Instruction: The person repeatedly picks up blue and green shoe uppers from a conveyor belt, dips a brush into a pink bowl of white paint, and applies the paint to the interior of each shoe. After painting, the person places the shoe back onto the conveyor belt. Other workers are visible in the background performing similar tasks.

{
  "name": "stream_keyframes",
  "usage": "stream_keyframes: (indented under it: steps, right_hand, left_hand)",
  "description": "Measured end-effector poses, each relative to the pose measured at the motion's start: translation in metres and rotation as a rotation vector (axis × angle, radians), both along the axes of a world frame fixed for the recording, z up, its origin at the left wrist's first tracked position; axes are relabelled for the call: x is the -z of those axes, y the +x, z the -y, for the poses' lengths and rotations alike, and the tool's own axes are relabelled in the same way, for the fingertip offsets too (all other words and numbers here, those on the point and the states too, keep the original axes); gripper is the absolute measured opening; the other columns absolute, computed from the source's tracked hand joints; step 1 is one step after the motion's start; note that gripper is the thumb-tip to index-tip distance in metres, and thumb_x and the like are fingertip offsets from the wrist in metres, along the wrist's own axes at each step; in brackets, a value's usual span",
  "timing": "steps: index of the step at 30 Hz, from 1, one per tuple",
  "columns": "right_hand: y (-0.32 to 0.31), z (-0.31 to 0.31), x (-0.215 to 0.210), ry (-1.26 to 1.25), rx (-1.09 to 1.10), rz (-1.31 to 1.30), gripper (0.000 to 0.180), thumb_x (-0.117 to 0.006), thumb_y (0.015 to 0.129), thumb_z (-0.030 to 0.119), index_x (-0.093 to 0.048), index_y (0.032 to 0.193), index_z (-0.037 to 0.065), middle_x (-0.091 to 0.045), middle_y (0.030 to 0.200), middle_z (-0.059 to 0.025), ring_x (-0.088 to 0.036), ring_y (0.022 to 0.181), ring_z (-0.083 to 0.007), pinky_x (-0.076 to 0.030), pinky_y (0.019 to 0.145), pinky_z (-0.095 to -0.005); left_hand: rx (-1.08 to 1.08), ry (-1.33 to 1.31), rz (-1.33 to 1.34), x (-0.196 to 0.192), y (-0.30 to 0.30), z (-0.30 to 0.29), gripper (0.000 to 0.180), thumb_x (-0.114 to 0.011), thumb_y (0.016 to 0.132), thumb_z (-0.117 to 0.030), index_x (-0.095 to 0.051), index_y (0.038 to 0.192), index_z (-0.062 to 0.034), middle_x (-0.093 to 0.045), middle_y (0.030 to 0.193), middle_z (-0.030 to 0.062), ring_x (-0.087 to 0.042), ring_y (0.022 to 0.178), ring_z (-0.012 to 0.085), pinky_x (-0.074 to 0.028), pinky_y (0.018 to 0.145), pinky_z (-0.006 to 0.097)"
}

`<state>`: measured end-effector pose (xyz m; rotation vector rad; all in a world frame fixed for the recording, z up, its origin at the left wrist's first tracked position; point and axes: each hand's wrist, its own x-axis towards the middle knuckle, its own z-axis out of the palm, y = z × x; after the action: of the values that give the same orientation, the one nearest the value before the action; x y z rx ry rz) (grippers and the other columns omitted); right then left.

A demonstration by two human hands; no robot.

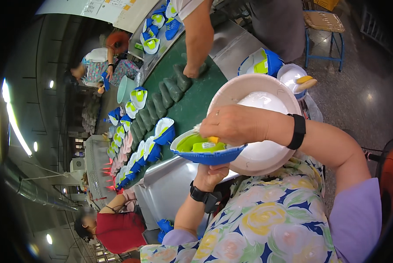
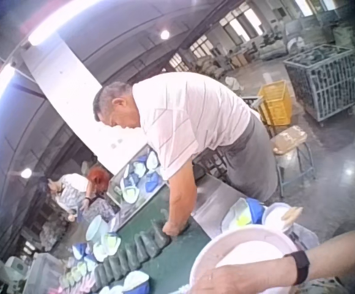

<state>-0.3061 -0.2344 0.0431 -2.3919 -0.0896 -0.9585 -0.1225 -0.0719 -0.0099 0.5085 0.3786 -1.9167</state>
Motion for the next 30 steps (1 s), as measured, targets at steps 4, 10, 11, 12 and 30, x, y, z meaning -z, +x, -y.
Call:
stream_keyframes:
  steps: [4, 10, 11, 12, 30]
  right_hand:
    - [-0.003, 0.006, 0.007, 0.013, 0.040, -0.096, 0.020, -0.070, 0.083, 0.005, -0.060, 0.100, 0.007, -0.069, 0.093, -0.0134, -0.068, 0.091, -0.0331, -0.053, 0.078, -0.0422]
    - [-0.011, 0.016, 0.004, 0.362, 0.108, -0.260, 0.020, -0.071, 0.088, 0.015, -0.060, 0.098, 0.001, -0.069, 0.085, -0.0165, -0.068, 0.079, -0.0375, -0.054, 0.069, -0.0426]
    - [-0.010, 0.020, 0.004, 0.391, 0.127, -0.297, 0.020, -0.071, 0.088, 0.016, -0.060, 0.097, 0.001, -0.069, 0.085, -0.0176, -0.068, 0.079, -0.0377, -0.054, 0.070, -0.0427]
    - [-0.009, 0.022, 0.004, 0.416, 0.144, -0.317, 0.021, -0.071, 0.088, 0.017, -0.060, 0.097, 0.001, -0.069, 0.084, -0.0187, -0.068, 0.079, -0.0379, -0.054, 0.071, -0.0428]
    - [-0.016, 0.018, 0.009, 0.141, 0.119, 0.077, 0.018, -0.072, 0.087, 0.012, -0.060, 0.099, 0.008, -0.065, 0.086, -0.0131, -0.065, 0.083, -0.0351, -0.051, 0.073, -0.0430]
  left_hand:
    - [-0.126, 0.196, 0.138, 0.000, 0.003, -0.003, 0.030, -0.050, 0.103, -0.029, -0.060, 0.112, -0.0025, -0.069, 0.082, 0.0134, -0.053, 0.041, 0.0105, -0.037, 0.028, 0.016]
    - [-0.134, -0.017, 0.490, 0.007, 0.005, 0.000, 0.043, -0.047, 0.105, -0.033, -0.053, 0.136, -0.0042, -0.064, 0.128, 0.0182, -0.068, 0.106, 0.0283, -0.061, 0.089, 0.041]
    - [-0.117, -0.081, 0.525, 0.007, 0.005, 0.001, 0.045, -0.046, 0.106, -0.034, -0.050, 0.140, -0.0046, -0.059, 0.135, 0.0174, -0.063, 0.115, 0.0295, -0.056, 0.097, 0.044]
    - [-0.080, -0.213, 0.509, 0.008, 0.004, 0.003, 0.048, -0.045, 0.106, -0.034, -0.047, 0.144, -0.0049, -0.055, 0.142, 0.0167, -0.058, 0.124, 0.0308, -0.051, 0.104, 0.047]
    - [-0.138, -0.260, 0.654, -0.001, 0.037, 0.025, 0.048, -0.054, 0.103, -0.039, -0.054, 0.138, -0.0067, -0.067, 0.124, 0.0140, -0.070, 0.105, 0.0306, -0.059, 0.090, 0.047]
